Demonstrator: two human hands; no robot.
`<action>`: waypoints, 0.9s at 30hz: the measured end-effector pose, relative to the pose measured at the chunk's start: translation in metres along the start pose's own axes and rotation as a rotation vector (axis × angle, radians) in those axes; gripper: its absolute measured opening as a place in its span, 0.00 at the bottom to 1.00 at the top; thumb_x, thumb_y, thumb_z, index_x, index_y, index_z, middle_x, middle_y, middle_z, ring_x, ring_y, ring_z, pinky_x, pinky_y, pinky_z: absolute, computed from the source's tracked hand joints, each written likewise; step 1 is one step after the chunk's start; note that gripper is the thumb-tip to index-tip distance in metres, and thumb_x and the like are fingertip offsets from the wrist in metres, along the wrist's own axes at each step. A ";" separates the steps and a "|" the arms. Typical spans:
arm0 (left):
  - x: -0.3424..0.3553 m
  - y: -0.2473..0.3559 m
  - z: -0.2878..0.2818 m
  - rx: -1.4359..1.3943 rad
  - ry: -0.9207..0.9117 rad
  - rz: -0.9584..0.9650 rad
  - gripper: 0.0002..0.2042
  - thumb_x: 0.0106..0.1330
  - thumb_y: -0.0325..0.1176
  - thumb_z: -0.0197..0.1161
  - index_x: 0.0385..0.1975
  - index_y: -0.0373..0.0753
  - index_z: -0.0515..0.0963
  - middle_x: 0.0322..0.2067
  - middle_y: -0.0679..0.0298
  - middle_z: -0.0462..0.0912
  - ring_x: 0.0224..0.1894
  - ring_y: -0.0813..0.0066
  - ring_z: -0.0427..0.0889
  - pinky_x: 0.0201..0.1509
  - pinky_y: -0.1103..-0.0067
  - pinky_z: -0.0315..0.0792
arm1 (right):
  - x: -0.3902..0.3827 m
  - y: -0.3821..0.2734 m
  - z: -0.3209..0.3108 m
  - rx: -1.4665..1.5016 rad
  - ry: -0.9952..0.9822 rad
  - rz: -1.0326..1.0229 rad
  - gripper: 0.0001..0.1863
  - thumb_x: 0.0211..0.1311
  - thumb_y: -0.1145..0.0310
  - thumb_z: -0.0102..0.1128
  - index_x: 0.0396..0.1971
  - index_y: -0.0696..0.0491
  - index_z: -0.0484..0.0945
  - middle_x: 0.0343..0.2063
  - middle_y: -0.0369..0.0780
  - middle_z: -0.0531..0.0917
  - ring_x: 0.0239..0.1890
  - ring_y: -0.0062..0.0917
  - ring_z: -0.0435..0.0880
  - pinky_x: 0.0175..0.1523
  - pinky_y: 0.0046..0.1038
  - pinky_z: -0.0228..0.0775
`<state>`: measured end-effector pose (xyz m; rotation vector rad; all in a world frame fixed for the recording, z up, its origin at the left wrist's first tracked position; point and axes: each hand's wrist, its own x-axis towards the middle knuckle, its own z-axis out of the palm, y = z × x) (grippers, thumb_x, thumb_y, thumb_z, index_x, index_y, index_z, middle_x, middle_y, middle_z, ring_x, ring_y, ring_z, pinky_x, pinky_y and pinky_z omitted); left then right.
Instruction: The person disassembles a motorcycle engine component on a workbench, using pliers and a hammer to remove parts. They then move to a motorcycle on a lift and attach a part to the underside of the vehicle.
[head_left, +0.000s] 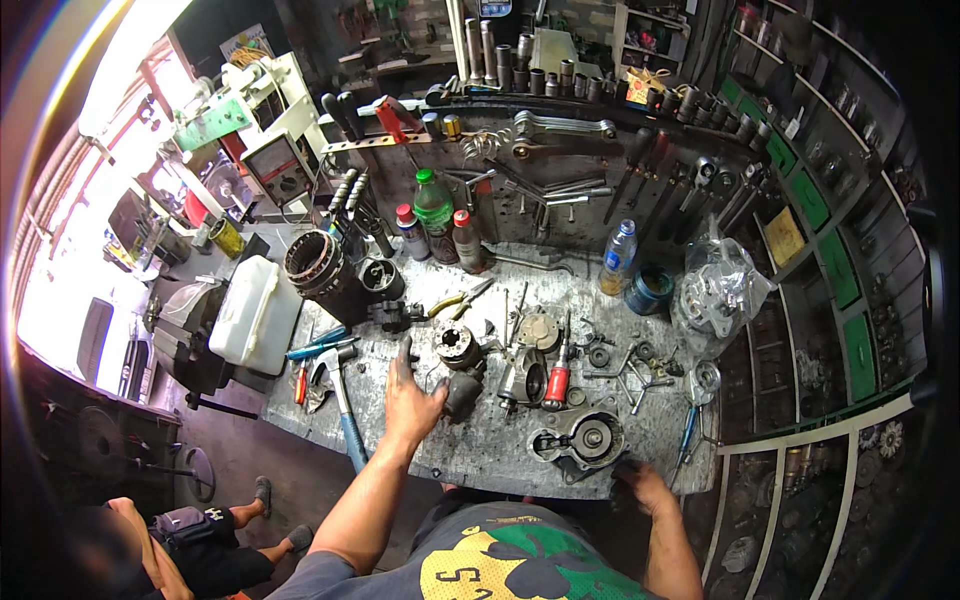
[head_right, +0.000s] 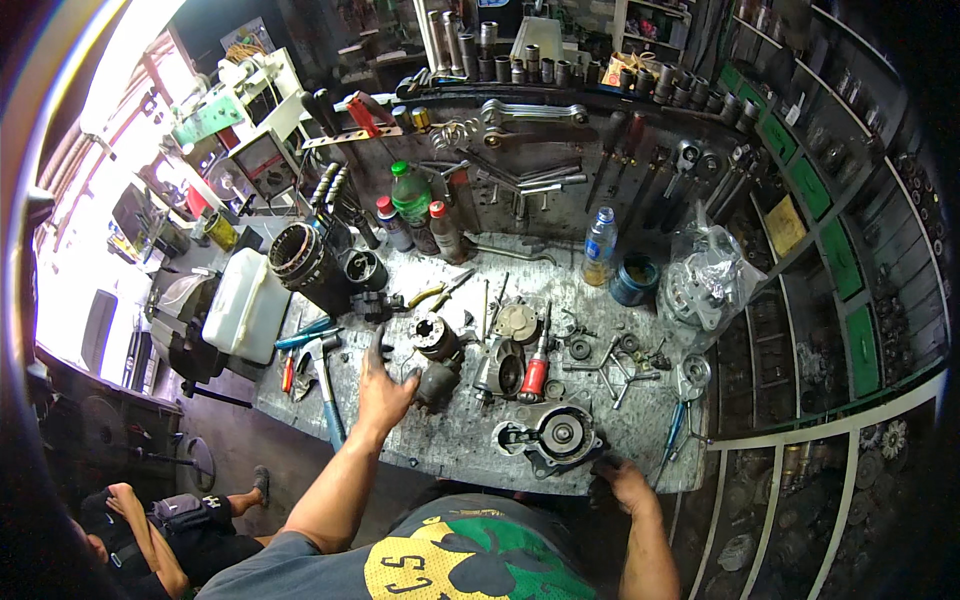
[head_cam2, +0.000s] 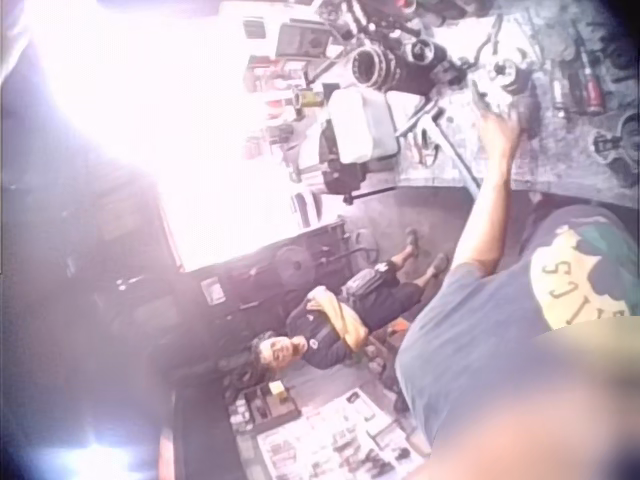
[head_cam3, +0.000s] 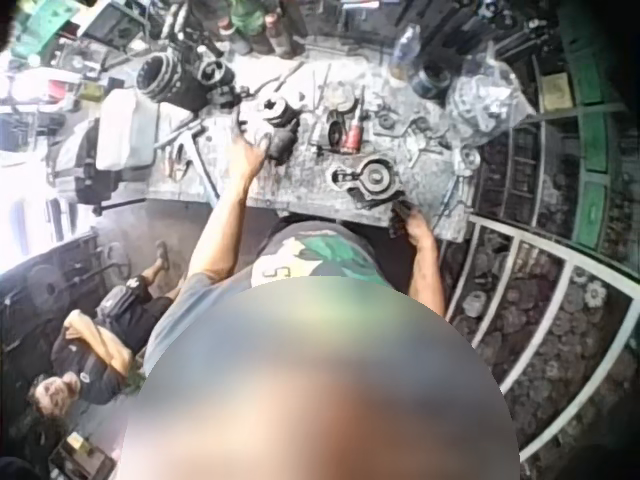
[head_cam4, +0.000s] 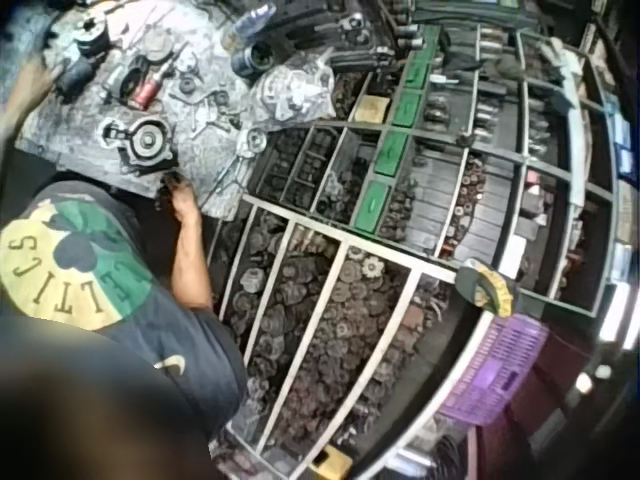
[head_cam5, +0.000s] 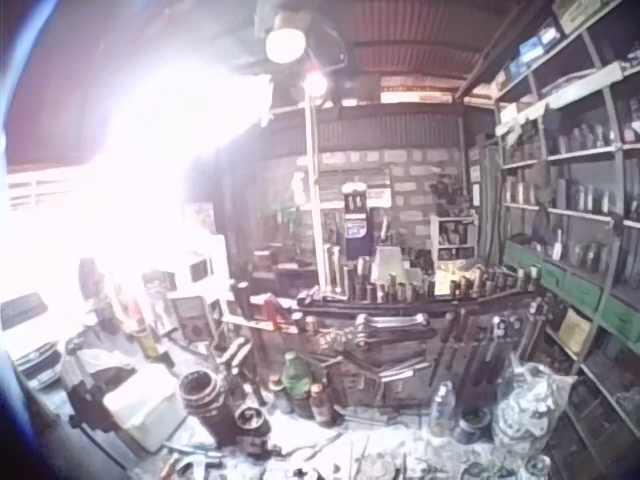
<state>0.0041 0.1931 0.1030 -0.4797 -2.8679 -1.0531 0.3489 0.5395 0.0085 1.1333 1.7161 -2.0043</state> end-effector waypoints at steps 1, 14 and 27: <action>0.013 -0.005 0.003 0.023 0.038 0.055 0.54 0.58 0.36 0.81 0.82 0.40 0.52 0.67 0.37 0.75 0.66 0.39 0.78 0.74 0.58 0.71 | 0.001 0.002 0.002 -0.013 0.013 -0.062 0.14 0.78 0.67 0.62 0.52 0.62 0.84 0.38 0.45 0.91 0.33 0.33 0.91 0.41 0.37 0.85; 0.102 -0.061 0.044 -0.722 -0.188 -0.191 0.40 0.51 0.33 0.86 0.65 0.32 0.75 0.54 0.53 0.90 0.54 0.62 0.90 0.61 0.69 0.83 | -0.031 0.030 0.063 -0.154 0.605 -0.265 0.14 0.71 0.67 0.68 0.44 0.65 0.88 0.36 0.43 0.91 0.38 0.28 0.86 0.48 0.33 0.77; 0.024 -0.080 -0.100 -1.417 -0.269 -0.294 0.37 0.58 0.44 0.82 0.67 0.38 0.78 0.56 0.63 0.87 0.56 0.70 0.85 0.61 0.69 0.79 | -0.106 -0.254 0.068 -0.738 0.555 -0.958 0.14 0.70 0.67 0.68 0.48 0.62 0.84 0.41 0.48 0.89 0.44 0.30 0.86 0.54 0.33 0.77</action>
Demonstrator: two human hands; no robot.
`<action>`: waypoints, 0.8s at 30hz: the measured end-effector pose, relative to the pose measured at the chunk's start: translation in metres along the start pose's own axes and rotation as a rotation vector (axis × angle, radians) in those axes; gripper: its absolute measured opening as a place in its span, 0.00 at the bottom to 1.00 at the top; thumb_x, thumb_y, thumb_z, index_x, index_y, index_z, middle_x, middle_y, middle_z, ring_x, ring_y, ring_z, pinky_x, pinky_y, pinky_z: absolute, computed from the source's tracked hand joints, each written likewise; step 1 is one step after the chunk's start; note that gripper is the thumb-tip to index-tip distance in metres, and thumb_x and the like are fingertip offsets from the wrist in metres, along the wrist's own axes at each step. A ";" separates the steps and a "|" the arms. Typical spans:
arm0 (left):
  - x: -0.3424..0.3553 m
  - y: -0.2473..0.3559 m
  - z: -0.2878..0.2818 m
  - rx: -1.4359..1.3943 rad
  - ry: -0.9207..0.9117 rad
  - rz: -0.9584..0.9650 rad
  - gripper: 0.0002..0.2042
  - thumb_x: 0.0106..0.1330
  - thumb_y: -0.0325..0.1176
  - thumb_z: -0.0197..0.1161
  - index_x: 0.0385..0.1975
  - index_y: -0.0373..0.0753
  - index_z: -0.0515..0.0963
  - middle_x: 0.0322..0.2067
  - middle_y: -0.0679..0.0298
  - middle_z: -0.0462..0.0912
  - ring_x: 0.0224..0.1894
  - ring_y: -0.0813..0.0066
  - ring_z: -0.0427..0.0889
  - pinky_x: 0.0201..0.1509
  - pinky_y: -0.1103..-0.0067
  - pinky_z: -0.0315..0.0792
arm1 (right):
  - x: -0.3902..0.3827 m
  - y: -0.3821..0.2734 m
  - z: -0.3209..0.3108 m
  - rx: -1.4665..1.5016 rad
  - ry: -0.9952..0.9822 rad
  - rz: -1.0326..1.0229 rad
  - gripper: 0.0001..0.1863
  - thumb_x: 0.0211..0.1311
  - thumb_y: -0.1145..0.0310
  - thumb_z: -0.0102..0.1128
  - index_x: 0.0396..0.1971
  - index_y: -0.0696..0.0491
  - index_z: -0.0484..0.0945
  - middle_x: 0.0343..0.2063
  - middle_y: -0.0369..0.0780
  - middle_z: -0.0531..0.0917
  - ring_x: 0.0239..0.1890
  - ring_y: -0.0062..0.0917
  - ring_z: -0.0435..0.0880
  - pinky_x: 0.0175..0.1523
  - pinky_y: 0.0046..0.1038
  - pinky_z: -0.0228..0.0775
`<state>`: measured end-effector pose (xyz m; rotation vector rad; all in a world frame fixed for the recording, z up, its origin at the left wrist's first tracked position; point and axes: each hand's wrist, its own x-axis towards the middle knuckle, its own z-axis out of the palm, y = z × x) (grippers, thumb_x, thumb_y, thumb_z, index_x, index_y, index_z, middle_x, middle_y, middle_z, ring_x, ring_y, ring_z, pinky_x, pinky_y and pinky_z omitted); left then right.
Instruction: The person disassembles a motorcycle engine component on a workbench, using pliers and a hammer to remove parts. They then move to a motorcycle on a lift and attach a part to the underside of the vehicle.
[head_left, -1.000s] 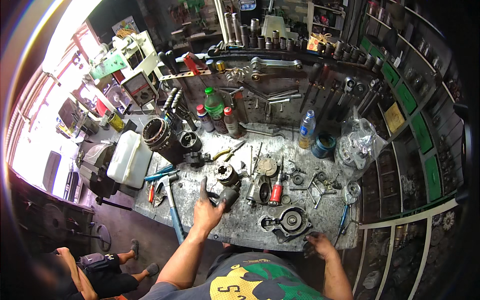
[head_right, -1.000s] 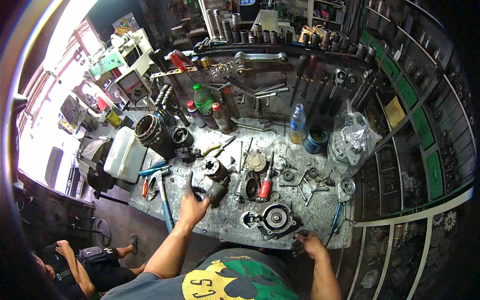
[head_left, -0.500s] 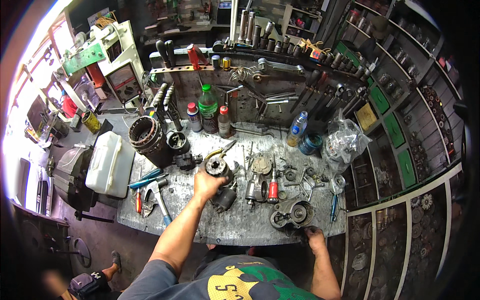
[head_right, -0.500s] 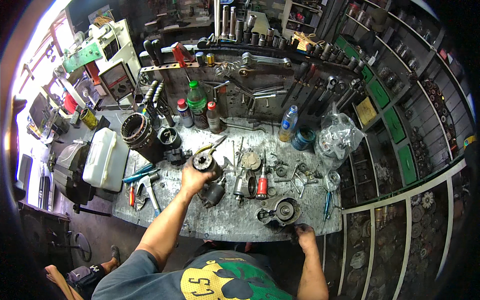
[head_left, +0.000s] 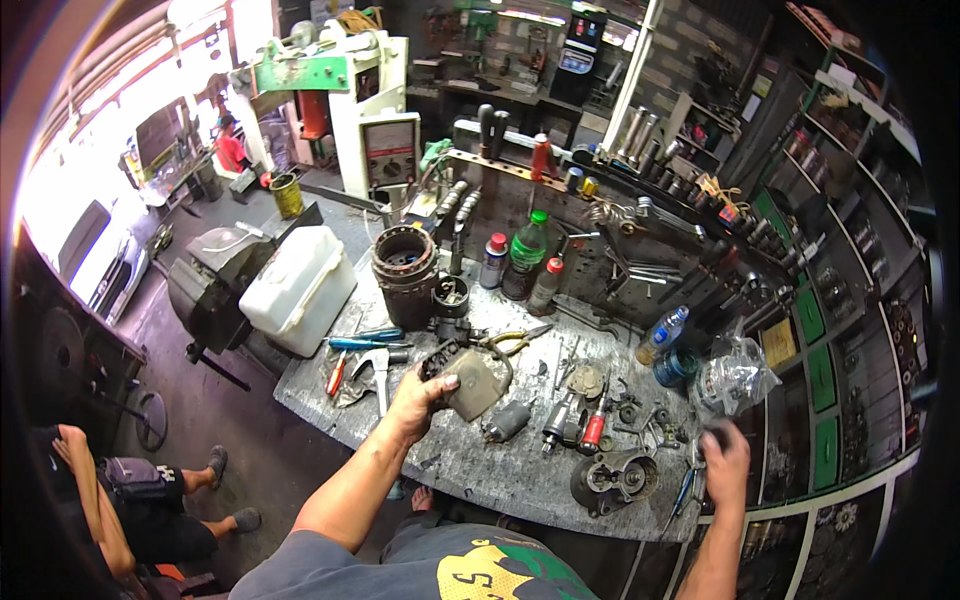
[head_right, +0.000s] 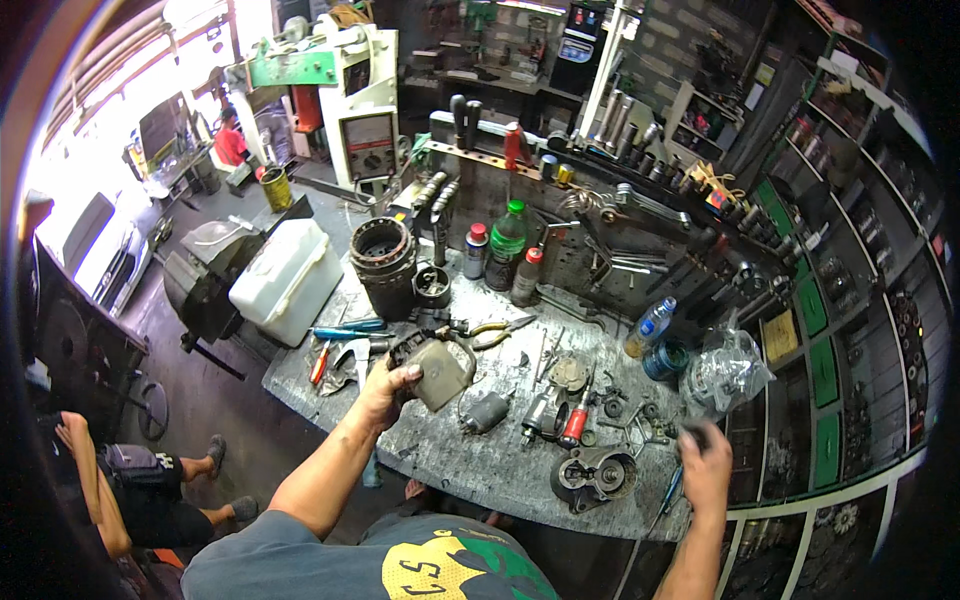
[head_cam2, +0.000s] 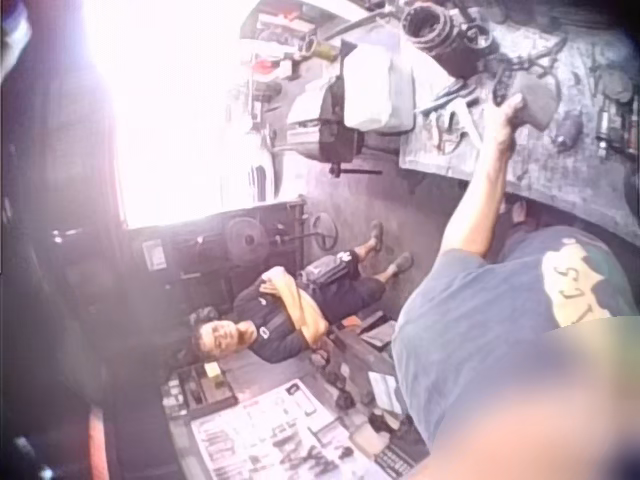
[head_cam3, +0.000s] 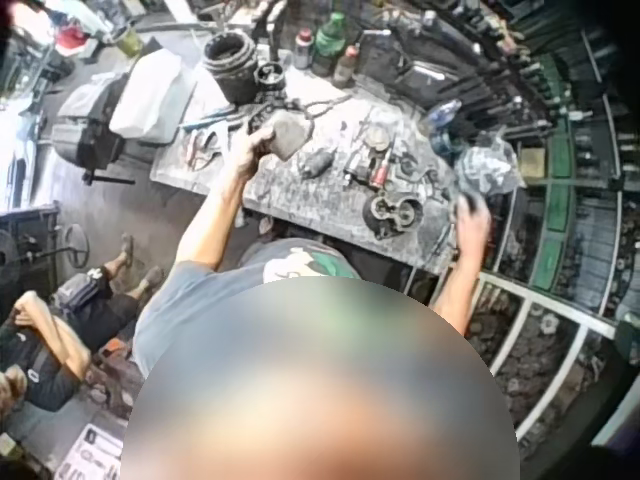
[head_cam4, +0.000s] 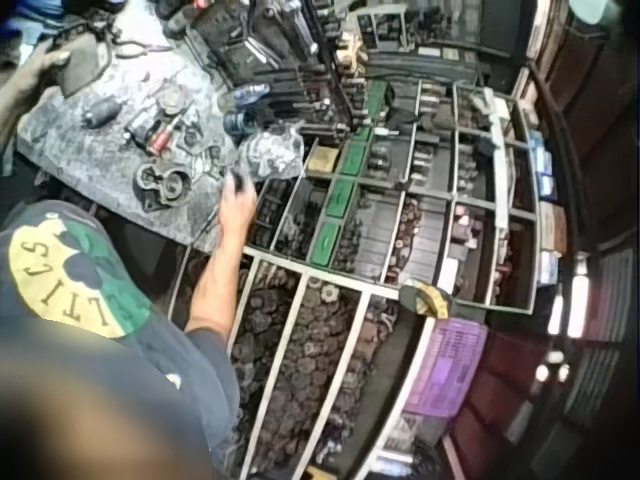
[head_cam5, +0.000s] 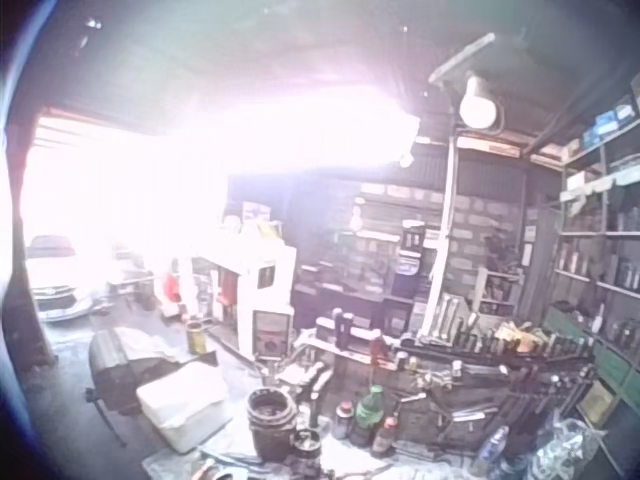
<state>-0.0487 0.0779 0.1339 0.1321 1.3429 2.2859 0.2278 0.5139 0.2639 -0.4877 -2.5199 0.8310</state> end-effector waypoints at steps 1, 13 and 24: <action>-0.014 0.000 -0.003 -0.006 0.000 -0.018 0.36 0.59 0.45 0.81 0.66 0.37 0.79 0.54 0.64 0.87 0.55 0.71 0.85 0.61 0.70 0.79 | 0.033 -0.022 0.016 -0.034 -0.162 0.078 0.16 0.70 0.66 0.68 0.49 0.62 0.84 0.42 0.49 0.89 0.46 0.34 0.88 0.56 0.35 0.78; -0.112 -0.036 -0.041 -0.009 0.143 -0.216 0.35 0.59 0.38 0.83 0.65 0.31 0.78 0.55 0.61 0.88 0.56 0.74 0.84 0.63 0.75 0.76 | 0.200 -0.049 0.411 -0.797 -0.946 -0.594 0.41 0.61 0.73 0.57 0.77 0.61 0.61 0.75 0.58 0.68 0.73 0.53 0.74 0.75 0.49 0.70; -0.100 -0.030 -0.060 0.664 0.144 -0.035 0.44 0.51 0.43 0.86 0.70 0.35 0.73 0.58 0.54 0.88 0.63 0.60 0.85 0.70 0.68 0.76 | 0.199 -0.091 0.360 -0.734 -0.578 -0.560 0.29 0.59 0.72 0.61 0.63 0.57 0.72 0.55 0.52 0.84 0.58 0.49 0.85 0.62 0.48 0.79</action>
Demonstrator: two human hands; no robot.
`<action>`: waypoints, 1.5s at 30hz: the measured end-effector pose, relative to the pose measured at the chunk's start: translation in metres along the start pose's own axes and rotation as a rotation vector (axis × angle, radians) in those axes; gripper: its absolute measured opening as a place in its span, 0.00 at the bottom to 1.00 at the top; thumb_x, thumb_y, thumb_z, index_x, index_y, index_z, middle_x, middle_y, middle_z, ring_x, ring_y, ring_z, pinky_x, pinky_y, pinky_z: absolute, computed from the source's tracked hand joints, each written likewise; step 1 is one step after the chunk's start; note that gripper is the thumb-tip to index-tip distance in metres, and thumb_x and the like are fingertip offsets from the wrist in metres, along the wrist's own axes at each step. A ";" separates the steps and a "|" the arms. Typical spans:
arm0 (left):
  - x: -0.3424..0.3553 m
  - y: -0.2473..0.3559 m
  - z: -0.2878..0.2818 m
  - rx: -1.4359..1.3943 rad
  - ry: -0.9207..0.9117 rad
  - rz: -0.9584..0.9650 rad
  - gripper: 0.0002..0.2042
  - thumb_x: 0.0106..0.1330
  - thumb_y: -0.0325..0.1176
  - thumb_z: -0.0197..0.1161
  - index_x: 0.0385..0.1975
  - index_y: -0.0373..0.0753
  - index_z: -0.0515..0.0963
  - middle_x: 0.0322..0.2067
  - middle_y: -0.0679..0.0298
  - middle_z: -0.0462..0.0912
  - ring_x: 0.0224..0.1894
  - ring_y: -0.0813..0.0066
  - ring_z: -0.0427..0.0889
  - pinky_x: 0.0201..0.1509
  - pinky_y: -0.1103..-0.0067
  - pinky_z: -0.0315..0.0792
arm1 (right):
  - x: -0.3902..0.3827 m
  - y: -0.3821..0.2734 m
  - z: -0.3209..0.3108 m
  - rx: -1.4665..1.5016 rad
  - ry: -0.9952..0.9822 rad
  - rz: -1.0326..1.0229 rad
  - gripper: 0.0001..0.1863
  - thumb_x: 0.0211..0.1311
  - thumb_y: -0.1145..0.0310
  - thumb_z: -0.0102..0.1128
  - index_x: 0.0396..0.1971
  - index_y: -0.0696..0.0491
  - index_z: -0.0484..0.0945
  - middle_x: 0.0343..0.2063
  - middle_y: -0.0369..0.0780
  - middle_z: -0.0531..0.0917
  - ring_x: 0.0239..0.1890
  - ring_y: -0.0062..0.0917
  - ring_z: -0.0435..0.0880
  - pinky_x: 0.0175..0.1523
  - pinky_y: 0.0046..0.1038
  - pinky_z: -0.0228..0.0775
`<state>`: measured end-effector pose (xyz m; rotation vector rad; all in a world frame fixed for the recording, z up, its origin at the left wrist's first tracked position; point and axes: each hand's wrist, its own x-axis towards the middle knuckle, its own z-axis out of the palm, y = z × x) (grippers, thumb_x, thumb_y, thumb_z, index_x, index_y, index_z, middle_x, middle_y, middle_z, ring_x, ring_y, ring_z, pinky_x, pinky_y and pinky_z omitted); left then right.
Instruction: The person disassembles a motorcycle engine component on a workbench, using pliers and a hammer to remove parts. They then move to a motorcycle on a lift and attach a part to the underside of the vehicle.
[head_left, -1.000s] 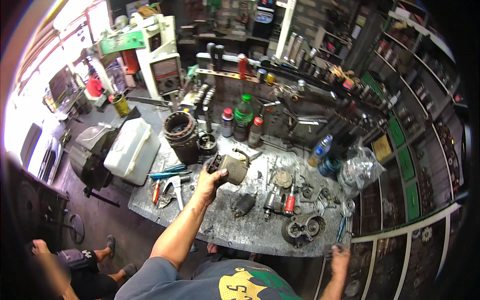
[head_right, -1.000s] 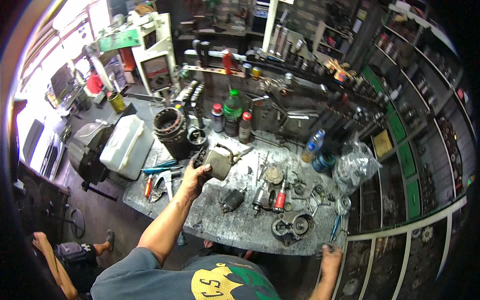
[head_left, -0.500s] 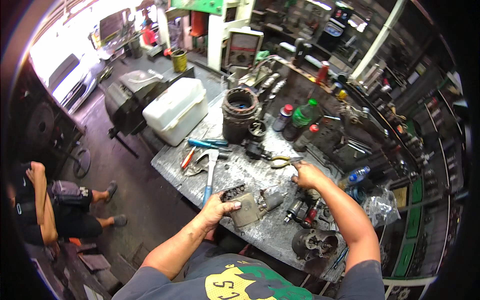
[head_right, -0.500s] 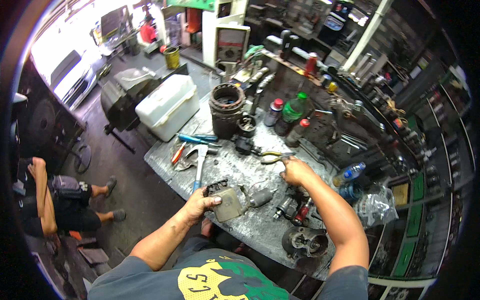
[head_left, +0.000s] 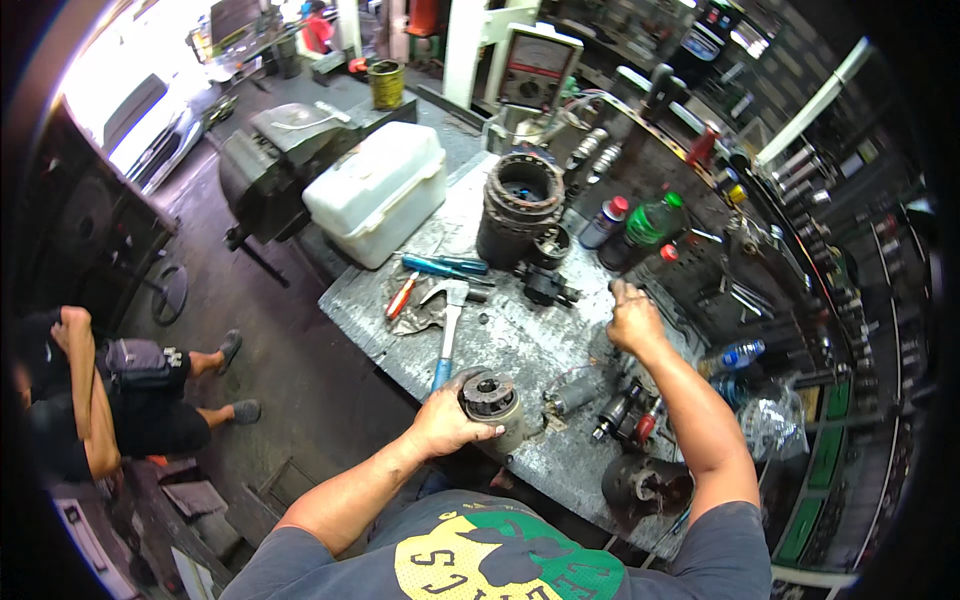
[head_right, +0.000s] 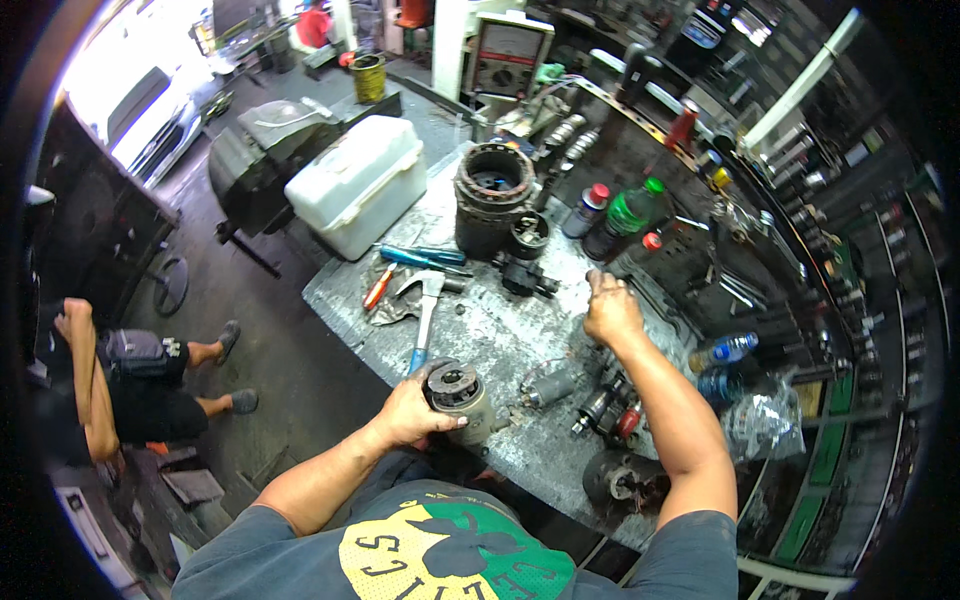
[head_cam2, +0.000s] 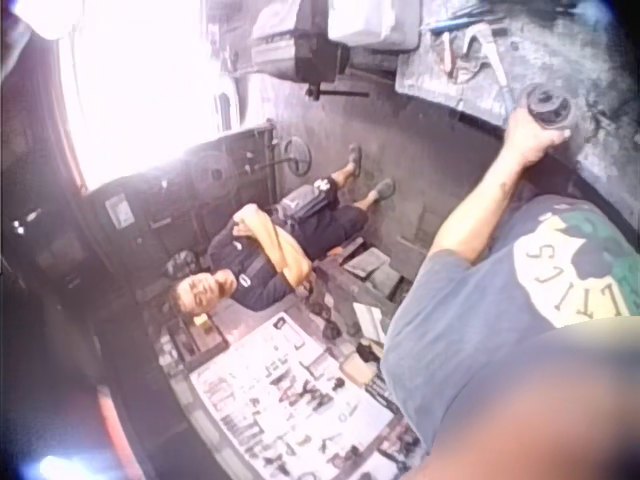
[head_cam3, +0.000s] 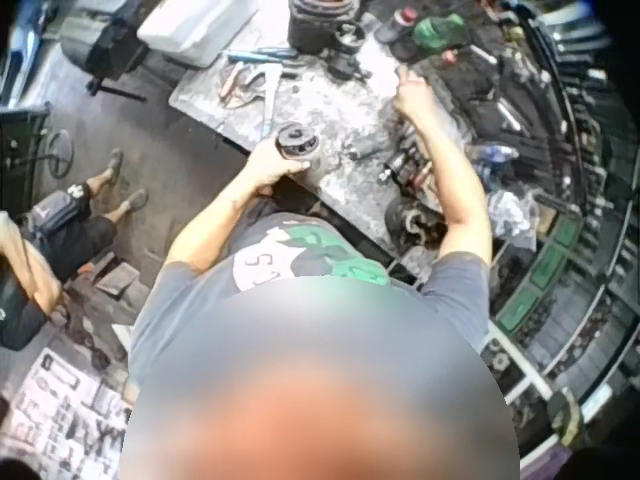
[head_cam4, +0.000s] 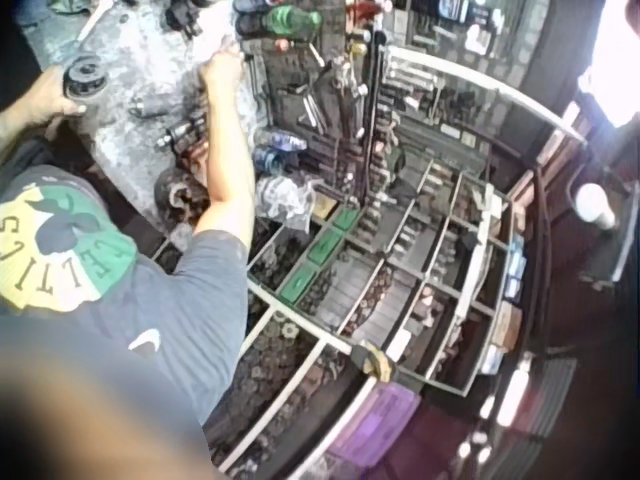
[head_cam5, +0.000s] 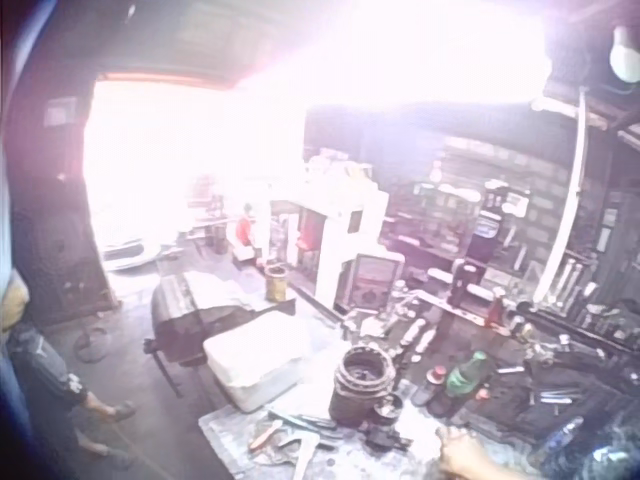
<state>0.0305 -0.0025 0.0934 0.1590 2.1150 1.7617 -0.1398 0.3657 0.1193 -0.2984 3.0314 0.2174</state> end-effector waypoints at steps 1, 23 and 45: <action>0.003 0.002 0.002 0.140 -0.003 -0.026 0.45 0.50 0.44 0.86 0.70 0.37 0.73 0.58 0.53 0.88 0.64 0.57 0.85 0.71 0.67 0.76 | -0.015 0.005 -0.023 0.168 0.046 0.061 0.29 0.57 0.72 0.61 0.60 0.57 0.70 0.52 0.54 0.86 0.52 0.53 0.87 0.58 0.48 0.81; -0.021 -0.017 0.097 -1.634 -0.249 -0.635 0.43 0.60 0.73 0.65 0.63 0.41 0.81 0.56 0.50 0.86 0.55 0.53 0.86 0.60 0.61 0.84 | -0.389 -0.096 -0.057 2.690 -0.022 0.067 0.44 0.55 0.68 0.80 0.69 0.60 0.66 0.42 0.42 0.78 0.43 0.47 0.91 0.55 0.54 0.84; -0.106 0.025 0.141 -1.667 0.138 -0.533 0.25 0.72 0.56 0.69 0.61 0.47 0.80 0.57 0.62 0.87 0.59 0.62 0.87 0.64 0.63 0.83 | -0.459 -0.083 -0.028 2.571 -0.099 0.079 0.39 0.55 0.68 0.75 0.67 0.59 0.69 0.47 0.49 0.82 0.48 0.49 0.90 0.57 0.52 0.86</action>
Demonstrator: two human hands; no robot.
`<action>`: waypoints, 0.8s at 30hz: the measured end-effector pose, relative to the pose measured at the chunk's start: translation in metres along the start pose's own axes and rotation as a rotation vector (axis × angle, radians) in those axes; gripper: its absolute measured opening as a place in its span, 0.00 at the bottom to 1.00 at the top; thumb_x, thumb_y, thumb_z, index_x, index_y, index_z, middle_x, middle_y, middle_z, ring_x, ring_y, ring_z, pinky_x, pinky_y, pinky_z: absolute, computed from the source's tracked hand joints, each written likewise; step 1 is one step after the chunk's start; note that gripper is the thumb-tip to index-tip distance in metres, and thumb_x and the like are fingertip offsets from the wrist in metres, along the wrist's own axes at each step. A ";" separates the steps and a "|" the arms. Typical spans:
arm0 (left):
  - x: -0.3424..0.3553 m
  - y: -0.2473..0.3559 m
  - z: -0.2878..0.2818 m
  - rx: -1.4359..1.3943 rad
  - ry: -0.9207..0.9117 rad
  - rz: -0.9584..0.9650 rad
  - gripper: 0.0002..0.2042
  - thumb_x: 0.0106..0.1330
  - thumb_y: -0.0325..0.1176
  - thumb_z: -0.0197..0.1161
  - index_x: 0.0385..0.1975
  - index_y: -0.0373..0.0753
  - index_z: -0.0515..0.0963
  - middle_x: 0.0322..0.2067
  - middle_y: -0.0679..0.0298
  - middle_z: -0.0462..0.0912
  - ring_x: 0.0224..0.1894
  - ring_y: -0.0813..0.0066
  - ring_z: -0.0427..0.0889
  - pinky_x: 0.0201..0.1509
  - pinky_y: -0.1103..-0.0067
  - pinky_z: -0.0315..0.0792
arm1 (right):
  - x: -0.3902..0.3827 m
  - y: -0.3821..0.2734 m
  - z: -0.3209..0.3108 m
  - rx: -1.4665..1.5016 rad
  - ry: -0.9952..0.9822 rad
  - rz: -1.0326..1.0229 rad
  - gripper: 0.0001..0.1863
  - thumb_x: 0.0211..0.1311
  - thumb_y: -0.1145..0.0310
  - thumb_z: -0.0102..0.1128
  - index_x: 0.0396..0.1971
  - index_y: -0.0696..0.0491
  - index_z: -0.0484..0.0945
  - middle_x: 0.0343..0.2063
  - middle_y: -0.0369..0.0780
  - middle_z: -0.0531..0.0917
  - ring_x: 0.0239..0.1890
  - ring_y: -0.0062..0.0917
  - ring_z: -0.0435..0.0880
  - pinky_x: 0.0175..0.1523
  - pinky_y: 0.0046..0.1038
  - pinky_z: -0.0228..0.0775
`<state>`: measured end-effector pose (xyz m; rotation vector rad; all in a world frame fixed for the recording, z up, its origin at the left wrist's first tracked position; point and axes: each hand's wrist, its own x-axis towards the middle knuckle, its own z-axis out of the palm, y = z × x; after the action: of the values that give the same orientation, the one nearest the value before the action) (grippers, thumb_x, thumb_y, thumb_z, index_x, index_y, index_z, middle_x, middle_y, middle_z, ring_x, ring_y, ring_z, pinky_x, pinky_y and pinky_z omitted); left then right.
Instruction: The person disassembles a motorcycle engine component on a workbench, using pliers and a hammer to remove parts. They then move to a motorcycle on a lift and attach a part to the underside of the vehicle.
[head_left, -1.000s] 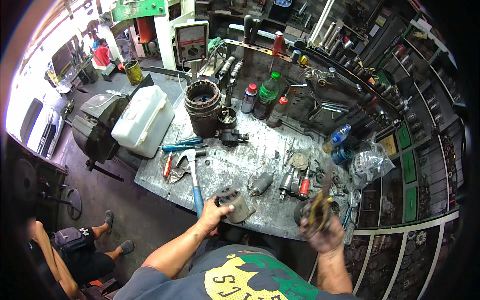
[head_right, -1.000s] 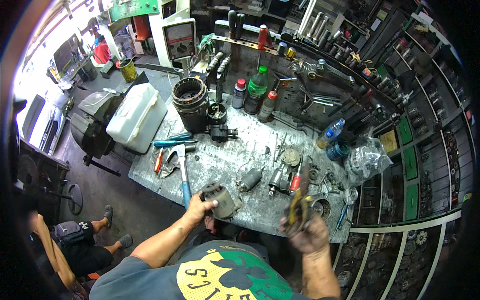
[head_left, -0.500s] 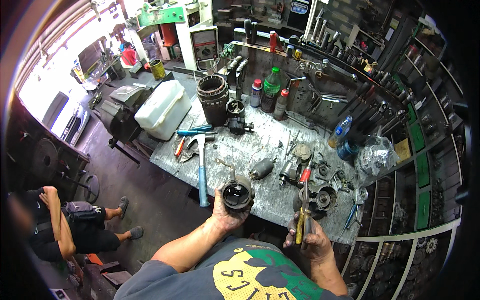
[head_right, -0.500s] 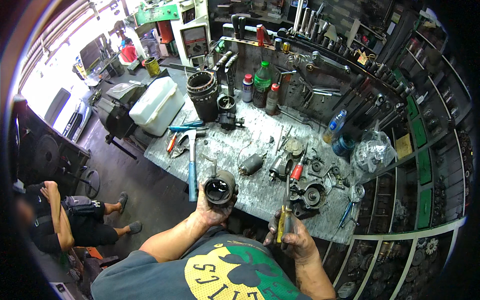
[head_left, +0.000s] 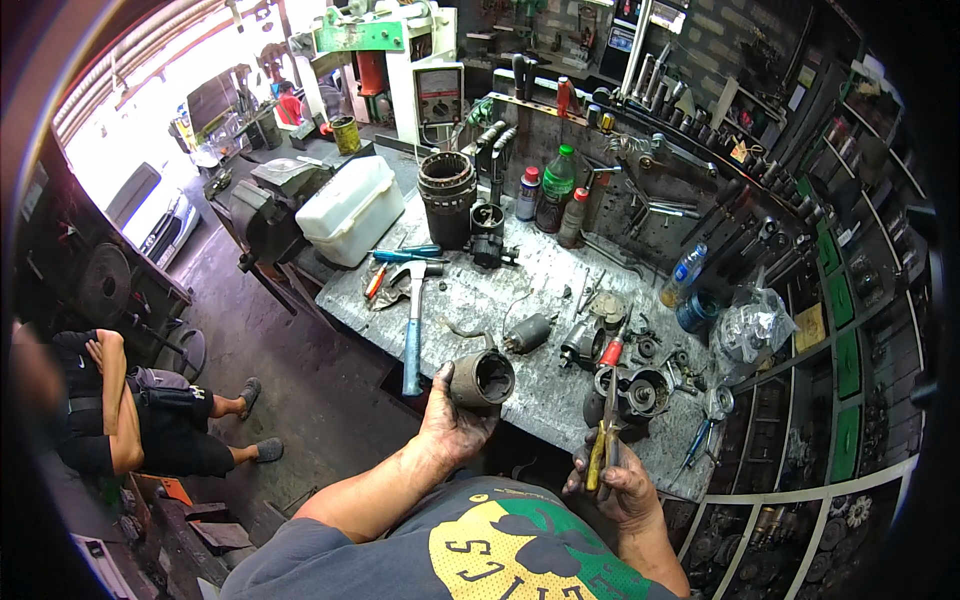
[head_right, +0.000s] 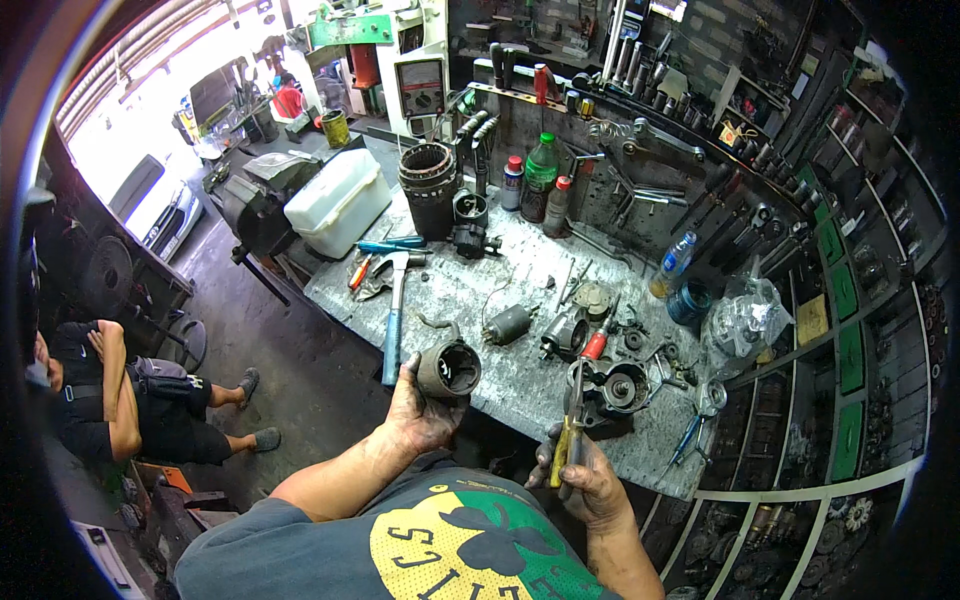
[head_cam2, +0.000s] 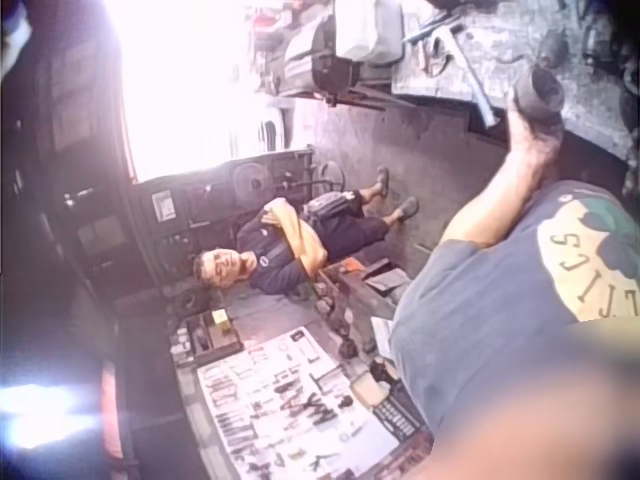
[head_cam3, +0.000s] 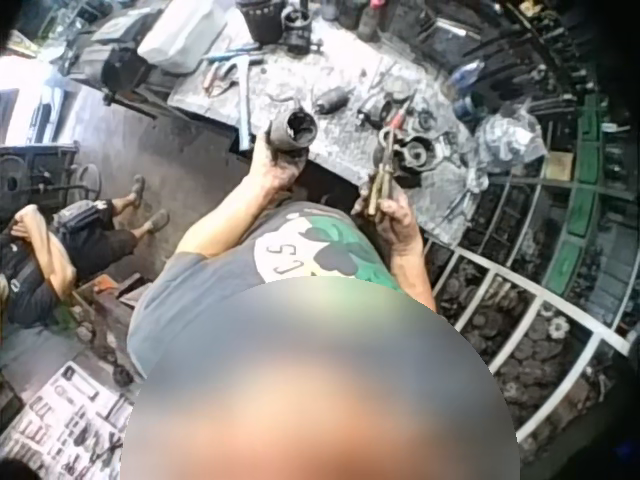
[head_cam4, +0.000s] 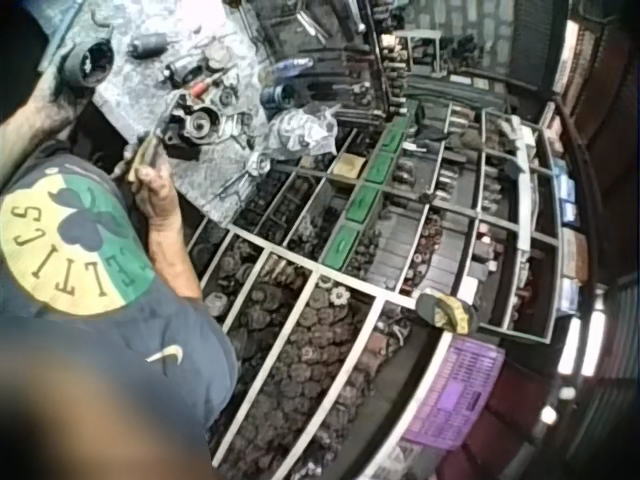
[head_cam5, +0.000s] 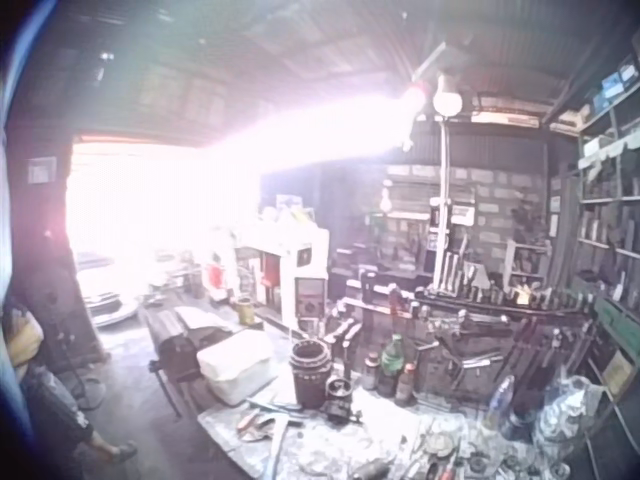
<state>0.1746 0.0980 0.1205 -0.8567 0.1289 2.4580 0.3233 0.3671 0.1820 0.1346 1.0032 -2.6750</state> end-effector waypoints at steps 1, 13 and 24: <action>-0.001 0.001 -0.001 -0.016 0.002 0.010 0.26 0.72 0.56 0.69 0.61 0.47 0.81 0.58 0.61 0.87 0.59 0.61 0.87 0.64 0.62 0.83 | 0.000 -0.001 0.002 0.006 -0.007 -0.002 0.39 0.55 0.69 0.74 0.67 0.59 0.69 0.48 0.50 0.83 0.50 0.50 0.90 0.58 0.53 0.86; 0.027 0.045 -0.011 1.980 -0.178 1.123 0.42 0.44 0.39 0.87 0.62 0.35 0.72 0.52 0.49 0.85 0.57 0.50 0.85 0.65 0.63 0.79 | 0.013 0.026 -0.026 -0.457 0.191 0.141 0.27 0.74 0.60 0.59 0.67 0.59 0.73 0.40 0.39 0.83 0.34 0.23 0.83 0.33 0.26 0.77; 0.112 0.107 -0.002 2.241 -0.498 0.627 0.46 0.48 0.37 0.85 0.70 0.36 0.70 0.59 0.46 0.84 0.64 0.47 0.83 0.71 0.62 0.76 | 0.050 0.090 0.006 -0.779 0.695 0.018 0.15 0.73 0.71 0.69 0.51 0.63 0.76 0.39 0.44 0.89 0.37 0.28 0.91 0.45 0.32 0.84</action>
<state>0.0466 0.0565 0.0430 0.8611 2.3946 1.2058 0.3021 0.2875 0.1206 0.9191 2.1308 -2.0230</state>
